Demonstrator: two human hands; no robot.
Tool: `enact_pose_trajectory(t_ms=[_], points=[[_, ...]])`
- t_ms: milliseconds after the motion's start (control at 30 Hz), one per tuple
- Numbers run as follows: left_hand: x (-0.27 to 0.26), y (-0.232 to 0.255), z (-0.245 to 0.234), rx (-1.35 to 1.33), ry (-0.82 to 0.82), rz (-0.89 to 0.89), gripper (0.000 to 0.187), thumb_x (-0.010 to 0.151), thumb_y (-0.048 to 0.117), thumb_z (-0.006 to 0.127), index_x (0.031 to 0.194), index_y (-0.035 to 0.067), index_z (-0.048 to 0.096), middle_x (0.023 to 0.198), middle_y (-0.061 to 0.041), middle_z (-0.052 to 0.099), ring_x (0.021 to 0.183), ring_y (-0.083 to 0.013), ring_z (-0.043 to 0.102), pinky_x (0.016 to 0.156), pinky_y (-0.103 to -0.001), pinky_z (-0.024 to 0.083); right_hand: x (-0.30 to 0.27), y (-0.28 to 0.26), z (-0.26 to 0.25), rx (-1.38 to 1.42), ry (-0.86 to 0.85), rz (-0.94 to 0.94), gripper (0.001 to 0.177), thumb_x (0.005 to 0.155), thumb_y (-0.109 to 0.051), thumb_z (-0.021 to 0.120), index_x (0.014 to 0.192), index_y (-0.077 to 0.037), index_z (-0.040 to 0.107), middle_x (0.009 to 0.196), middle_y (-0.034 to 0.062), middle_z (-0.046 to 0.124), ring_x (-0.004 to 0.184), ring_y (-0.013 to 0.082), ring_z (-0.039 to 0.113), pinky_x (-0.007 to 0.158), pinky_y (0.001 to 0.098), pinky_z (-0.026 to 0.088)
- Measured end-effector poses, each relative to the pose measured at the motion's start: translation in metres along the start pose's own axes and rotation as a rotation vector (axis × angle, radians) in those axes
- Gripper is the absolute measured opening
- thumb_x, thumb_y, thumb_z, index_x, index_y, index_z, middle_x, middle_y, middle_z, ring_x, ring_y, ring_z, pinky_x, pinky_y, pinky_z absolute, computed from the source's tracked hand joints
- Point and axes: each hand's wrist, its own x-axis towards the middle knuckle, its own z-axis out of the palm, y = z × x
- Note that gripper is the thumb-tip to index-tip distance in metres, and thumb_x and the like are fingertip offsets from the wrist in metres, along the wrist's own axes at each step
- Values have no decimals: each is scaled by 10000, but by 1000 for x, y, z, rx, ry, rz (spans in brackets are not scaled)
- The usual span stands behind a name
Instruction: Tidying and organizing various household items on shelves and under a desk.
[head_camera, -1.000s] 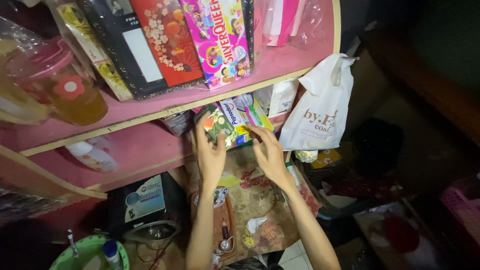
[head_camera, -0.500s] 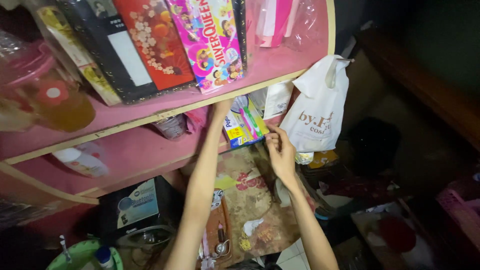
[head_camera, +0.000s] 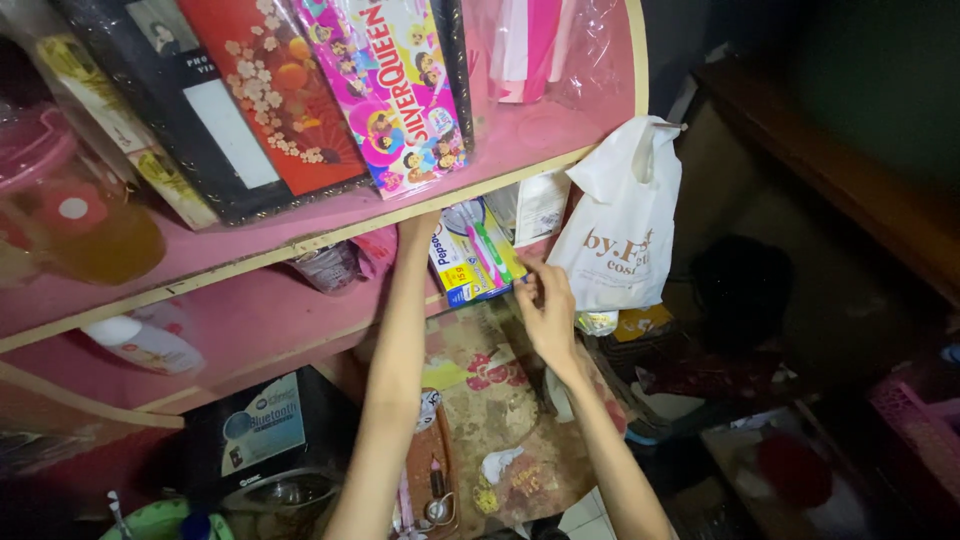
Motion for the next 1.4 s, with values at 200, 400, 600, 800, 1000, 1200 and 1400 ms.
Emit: enact_pose_trajectory(t_ms=[200, 400, 600, 800, 1000, 1200, 1400], points=[[61, 86, -119, -197, 75, -2, 361, 979, 212, 642, 1285, 20, 635, 1297, -206, 660, 1214, -388, 608, 1036, -492, 464, -1, -17, 11, -100, 12, -55, 362, 907, -78, 733, 1263, -47, 682, 1060, 154, 541, 930, 254, 584, 813, 331, 525], [18, 29, -56, -258, -36, -125, 267, 975, 153, 634, 1198, 15, 685, 1209, -203, 699, 1140, -393, 639, 975, -474, 492, 1, -10, 21, -187, 55, -130, 375, 884, -115, 790, 1241, -40, 704, 1068, 169, 562, 984, 301, 570, 858, 388, 499], [38, 99, -134, -230, -205, -119, 249, 920, 121, 705, 1129, -11, 683, 1103, -257, 696, 1057, -423, 652, 906, -485, 504, 9, -6, 16, -186, -18, -131, 368, 886, -129, 779, 1244, -73, 718, 1061, 159, 578, 921, 309, 613, 819, 398, 517], [-4, 207, -281, -588, -119, -96, 360, 879, -169, 520, 1183, -46, 668, 1178, -221, 649, 1111, -388, 665, 971, -423, 541, 1, -29, 9, -284, -45, -134, 348, 936, -138, 747, 1269, -58, 685, 1114, 171, 587, 973, 345, 627, 836, 425, 518], [-82, 192, -358, -612, -138, -337, 103, 941, 17, 708, 1042, -5, 710, 1028, -117, 760, 915, -191, 752, 824, -311, 588, -21, -45, 17, -340, 88, -126, 360, 945, -109, 742, 1290, -49, 658, 1234, 237, 529, 1134, 397, 573, 977, 454, 481], [-134, 162, -421, -556, -225, -639, 110, 936, 116, 727, 912, 12, 751, 598, -63, 685, 496, -87, 621, 471, -275, 451, -46, -29, 30, -339, 140, -125, 437, 915, -63, 746, 1339, -37, 645, 1228, 248, 509, 1157, 410, 529, 1035, 466, 443], [-164, 138, -469, -449, -226, -655, 241, 975, 210, 696, 839, 26, 772, 546, -59, 626, 445, -77, 557, 444, -293, 416, -71, -32, 51, -309, 267, -124, 390, 926, -30, 734, 1311, -39, 671, 1227, 225, 522, 1176, 388, 525, 1058, 474, 430]])
